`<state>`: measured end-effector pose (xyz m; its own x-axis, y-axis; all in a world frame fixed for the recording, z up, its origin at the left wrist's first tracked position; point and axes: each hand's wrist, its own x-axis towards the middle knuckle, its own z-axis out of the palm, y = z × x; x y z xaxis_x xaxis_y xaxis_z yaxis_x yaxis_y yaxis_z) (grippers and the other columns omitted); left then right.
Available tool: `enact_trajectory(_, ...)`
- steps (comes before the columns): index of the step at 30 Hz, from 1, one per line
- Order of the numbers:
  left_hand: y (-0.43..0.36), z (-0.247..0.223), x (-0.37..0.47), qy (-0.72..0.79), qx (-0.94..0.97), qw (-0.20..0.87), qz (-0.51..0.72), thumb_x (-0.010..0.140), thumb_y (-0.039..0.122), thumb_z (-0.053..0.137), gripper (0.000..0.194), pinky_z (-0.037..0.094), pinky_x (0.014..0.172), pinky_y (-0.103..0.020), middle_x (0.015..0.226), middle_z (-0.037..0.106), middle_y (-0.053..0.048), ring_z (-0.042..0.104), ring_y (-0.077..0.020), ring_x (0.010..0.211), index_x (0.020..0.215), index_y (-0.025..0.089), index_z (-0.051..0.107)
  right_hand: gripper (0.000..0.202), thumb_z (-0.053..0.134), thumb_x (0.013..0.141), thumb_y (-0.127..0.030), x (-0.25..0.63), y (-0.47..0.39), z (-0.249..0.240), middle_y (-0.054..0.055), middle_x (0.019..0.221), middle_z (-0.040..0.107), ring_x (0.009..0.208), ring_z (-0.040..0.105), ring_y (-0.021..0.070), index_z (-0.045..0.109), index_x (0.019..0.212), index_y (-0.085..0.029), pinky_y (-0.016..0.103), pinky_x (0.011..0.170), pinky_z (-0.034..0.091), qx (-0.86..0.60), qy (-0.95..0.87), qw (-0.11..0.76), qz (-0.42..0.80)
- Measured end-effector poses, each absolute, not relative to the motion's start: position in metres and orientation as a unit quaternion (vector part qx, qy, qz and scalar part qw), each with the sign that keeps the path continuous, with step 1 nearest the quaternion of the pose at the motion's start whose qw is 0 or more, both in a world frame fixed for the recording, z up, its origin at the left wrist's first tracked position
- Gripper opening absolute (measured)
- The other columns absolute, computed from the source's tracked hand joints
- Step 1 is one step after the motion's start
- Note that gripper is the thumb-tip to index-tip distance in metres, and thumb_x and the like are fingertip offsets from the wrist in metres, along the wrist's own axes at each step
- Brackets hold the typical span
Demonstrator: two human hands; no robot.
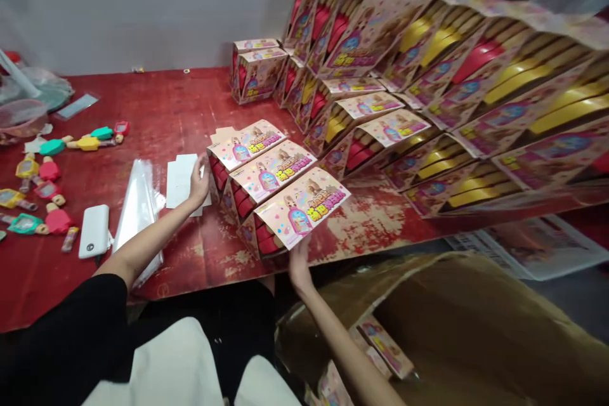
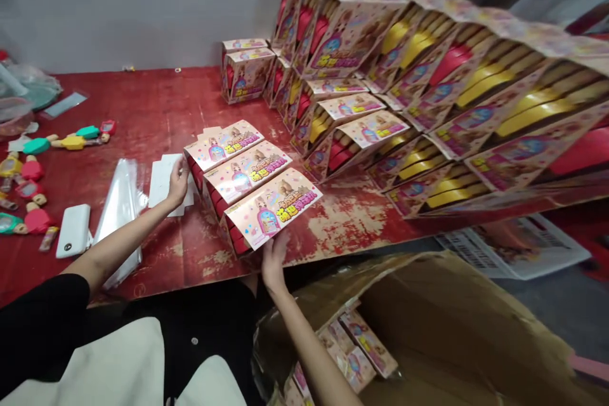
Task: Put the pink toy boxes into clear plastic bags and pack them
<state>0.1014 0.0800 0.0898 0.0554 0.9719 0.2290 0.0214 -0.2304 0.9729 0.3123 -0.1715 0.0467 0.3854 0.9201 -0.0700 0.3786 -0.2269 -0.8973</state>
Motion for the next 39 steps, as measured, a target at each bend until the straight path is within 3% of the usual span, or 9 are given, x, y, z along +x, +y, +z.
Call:
enact_trajectory(4, 0.025, 0.065, 0.097, 0.375, 0.721, 0.353, 0.464, 0.068, 0.091, 0.062, 0.121, 0.010, 0.131, -0.057, 0.171, 0.018, -0.019, 0.006, -0.0366, 0.162, 0.159, 0.022, 0.026, 0.115, 0.041, 0.090, -0.079, 0.296, -0.203, 0.073, 0.011, 0.169, -0.026, 0.161, -0.013, 0.0307, -0.031, 0.158, -0.021, 0.058, 0.130, 0.004, -0.685, -0.470, 0.488, 0.266)
enact_trajectory(6, 0.003, 0.046, 0.110, 0.358, 0.778, 0.354, 0.376, 0.062, 0.090, 0.069, 0.138, 0.001, 0.129, -0.064, 0.172, -0.009, -0.022, -0.014, -0.0427, 0.160, 0.164, 0.019, 0.008, 0.132, 0.063, 0.082, -0.072, 0.279, -0.204, 0.074, 0.014, 0.169, -0.024, 0.161, -0.008, 0.0318, -0.031, 0.158, -0.019, 0.056, 0.130, 0.006, -0.683, -0.495, 0.460, 0.277)
enact_trajectory(9, 0.005, 0.032, 0.132, 0.379, 0.791, 0.354, 0.325, 0.076, 0.079, 0.067, 0.130, -0.003, 0.129, -0.063, 0.170, -0.021, -0.024, -0.023, -0.0403, 0.158, 0.165, 0.015, -0.003, 0.128, 0.058, 0.088, -0.067, 0.251, -0.188, 0.062, 0.017, 0.166, -0.032, 0.160, -0.017, 0.0302, -0.036, 0.155, -0.012, 0.056, 0.129, -0.003, -0.708, -0.502, 0.422, 0.264)
enact_trajectory(13, 0.044, 0.050, 0.105, 0.424, 0.793, 0.298, 0.320, 0.093, 0.055, 0.062, 0.101, 0.014, 0.131, -0.054, 0.173, -0.002, -0.022, -0.004, -0.0312, 0.163, 0.165, 0.015, 0.004, 0.119, 0.054, 0.091, -0.066, 0.231, -0.166, 0.051, 0.021, 0.168, -0.025, 0.159, -0.018, 0.0329, -0.021, 0.160, -0.005, 0.059, 0.128, -0.005, -0.686, -0.551, 0.417, 0.226)
enact_trajectory(18, 0.029, 0.070, -0.036, 0.548, 0.793, 0.153, 0.217, 0.096, 0.021, 0.056, 0.031, 0.026, 0.126, -0.056, 0.142, 0.064, -0.015, 0.045, -0.0284, 0.148, 0.125, 0.017, 0.067, 0.081, 0.057, 0.095, -0.048, 0.247, -0.172, 0.058, 0.022, 0.167, 0.024, 0.159, 0.017, 0.0364, 0.027, 0.163, -0.015, 0.065, 0.126, 0.018, -0.681, -0.572, 0.453, 0.059)
enact_trajectory(23, -0.010, 0.063, -0.136, 0.622, 0.711, 0.126, 0.304, 0.089, 0.018, 0.068, 0.006, 0.044, 0.115, -0.049, 0.108, 0.078, -0.012, 0.070, -0.0262, 0.112, 0.092, 0.015, 0.073, 0.070, 0.060, 0.094, -0.044, 0.240, -0.169, 0.069, 0.025, 0.165, 0.026, 0.155, 0.026, 0.0425, 0.043, 0.155, -0.012, 0.071, 0.121, 0.026, -0.659, -0.544, 0.517, -0.046)
enact_trajectory(31, 0.057, 0.150, -0.155, 0.502, 0.486, 0.157, 0.698, 0.105, 0.036, 0.048, 0.033, 0.052, 0.070, -0.023, 0.083, 0.073, -0.004, 0.067, -0.0127, 0.072, 0.092, 0.016, 0.072, 0.044, 0.055, 0.099, -0.025, 0.171, -0.142, 0.135, 0.014, 0.131, 0.066, 0.124, 0.064, 0.0278, 0.060, 0.142, -0.023, 0.052, 0.108, 0.052, -0.502, -0.648, 0.568, 0.077)
enact_trajectory(35, 0.091, 0.219, -0.162, 0.428, 0.466, 0.283, 0.721, 0.085, 0.013, 0.076, 0.012, 0.053, 0.077, -0.020, 0.075, 0.072, -0.002, 0.068, -0.0112, 0.073, 0.074, 0.014, 0.073, 0.037, 0.058, 0.099, -0.030, 0.159, -0.131, 0.144, 0.011, 0.128, 0.069, 0.117, 0.068, 0.0234, 0.065, 0.135, -0.023, 0.047, 0.107, 0.054, -0.483, -0.582, 0.616, 0.219)
enact_trajectory(39, 0.089, 0.278, -0.145, 0.365, 0.405, 0.422, 0.725, 0.092, 0.005, 0.064, 0.016, 0.058, 0.089, -0.026, 0.076, 0.071, 0.001, 0.072, -0.0113, 0.079, 0.079, 0.014, 0.068, 0.036, 0.065, 0.095, -0.042, 0.157, -0.129, 0.156, 0.011, 0.116, 0.074, 0.107, 0.071, 0.0222, 0.071, 0.124, -0.021, 0.045, 0.103, 0.056, -0.501, -0.503, 0.640, 0.294)
